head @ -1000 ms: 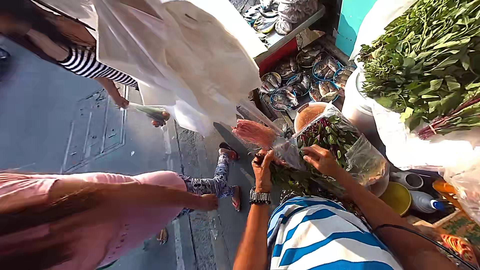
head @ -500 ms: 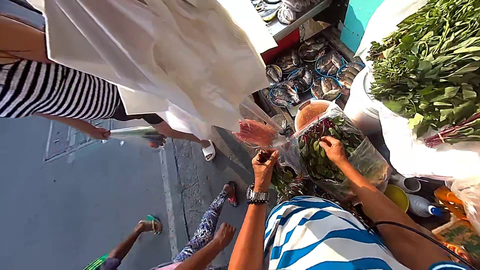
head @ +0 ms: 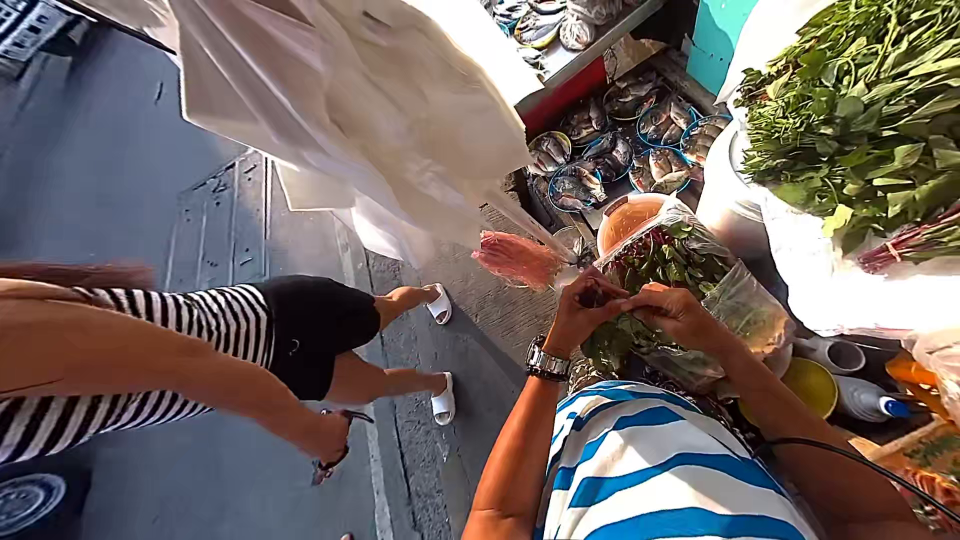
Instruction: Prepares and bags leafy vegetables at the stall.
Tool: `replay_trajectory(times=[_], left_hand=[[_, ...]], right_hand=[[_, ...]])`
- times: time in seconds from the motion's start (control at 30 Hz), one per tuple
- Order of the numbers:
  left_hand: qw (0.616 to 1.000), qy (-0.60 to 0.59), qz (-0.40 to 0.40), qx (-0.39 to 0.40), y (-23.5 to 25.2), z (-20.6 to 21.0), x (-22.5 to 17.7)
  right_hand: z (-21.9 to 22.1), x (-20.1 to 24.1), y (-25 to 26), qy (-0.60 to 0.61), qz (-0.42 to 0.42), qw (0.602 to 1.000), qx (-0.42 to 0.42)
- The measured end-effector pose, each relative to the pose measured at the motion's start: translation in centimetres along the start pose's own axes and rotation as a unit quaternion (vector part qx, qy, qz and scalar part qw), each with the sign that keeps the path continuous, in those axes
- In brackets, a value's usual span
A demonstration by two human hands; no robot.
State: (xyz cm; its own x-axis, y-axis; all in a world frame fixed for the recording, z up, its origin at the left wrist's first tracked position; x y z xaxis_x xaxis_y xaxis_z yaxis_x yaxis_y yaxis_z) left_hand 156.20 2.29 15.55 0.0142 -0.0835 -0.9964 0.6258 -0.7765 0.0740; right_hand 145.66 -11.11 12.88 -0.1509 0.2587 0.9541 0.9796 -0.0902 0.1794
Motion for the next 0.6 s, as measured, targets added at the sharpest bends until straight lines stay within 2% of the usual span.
replay_trajectory(times=[0.2,0.27,0.33,0.4,0.43,0.5,0.6], left_hand=[[0.999,-0.047,0.006,-0.027,-1.0,0.3,0.7],[0.995,-0.080,0.014,-0.049,-1.4,0.1,1.1],[0.986,-0.129,0.023,-0.104,-2.0,-0.4,1.4],[0.969,-0.180,0.021,-0.170,-2.5,-0.9,1.9],[0.959,-0.203,0.013,-0.199,-2.7,-1.1,2.1],[0.944,-0.237,-0.002,-0.229,-2.8,-0.9,2.0],[0.943,-0.246,-0.023,-0.223,-2.7,0.1,1.6]], right_hand=[[1.5,0.5,0.4,0.030,-0.012,0.999,0.028],[1.6,0.1,0.4,0.023,0.013,0.999,-0.037],[1.6,-0.1,0.2,-0.006,0.040,0.991,-0.130],[1.6,0.1,-0.1,-0.024,0.040,0.985,-0.167],[1.9,0.2,-0.1,-0.025,0.036,0.988,-0.151],[3.4,0.1,-0.1,-0.040,0.035,0.996,-0.067],[5.9,-0.2,0.0,-0.057,0.055,0.997,0.025]])
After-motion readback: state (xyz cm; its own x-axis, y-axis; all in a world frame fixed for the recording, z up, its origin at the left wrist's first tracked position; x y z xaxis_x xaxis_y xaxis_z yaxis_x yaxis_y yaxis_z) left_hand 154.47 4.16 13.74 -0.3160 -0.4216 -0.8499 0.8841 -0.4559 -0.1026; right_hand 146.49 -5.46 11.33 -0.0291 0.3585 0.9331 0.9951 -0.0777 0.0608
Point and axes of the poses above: each hand's wrist, its own y-axis towards the middle knuckle, its own z-axis out of the palm, x = y × z, the point moved 6 cm from there along y, towards the middle knuckle, and after that the axes turned 3 degrees about z, right-handed, at the moved point
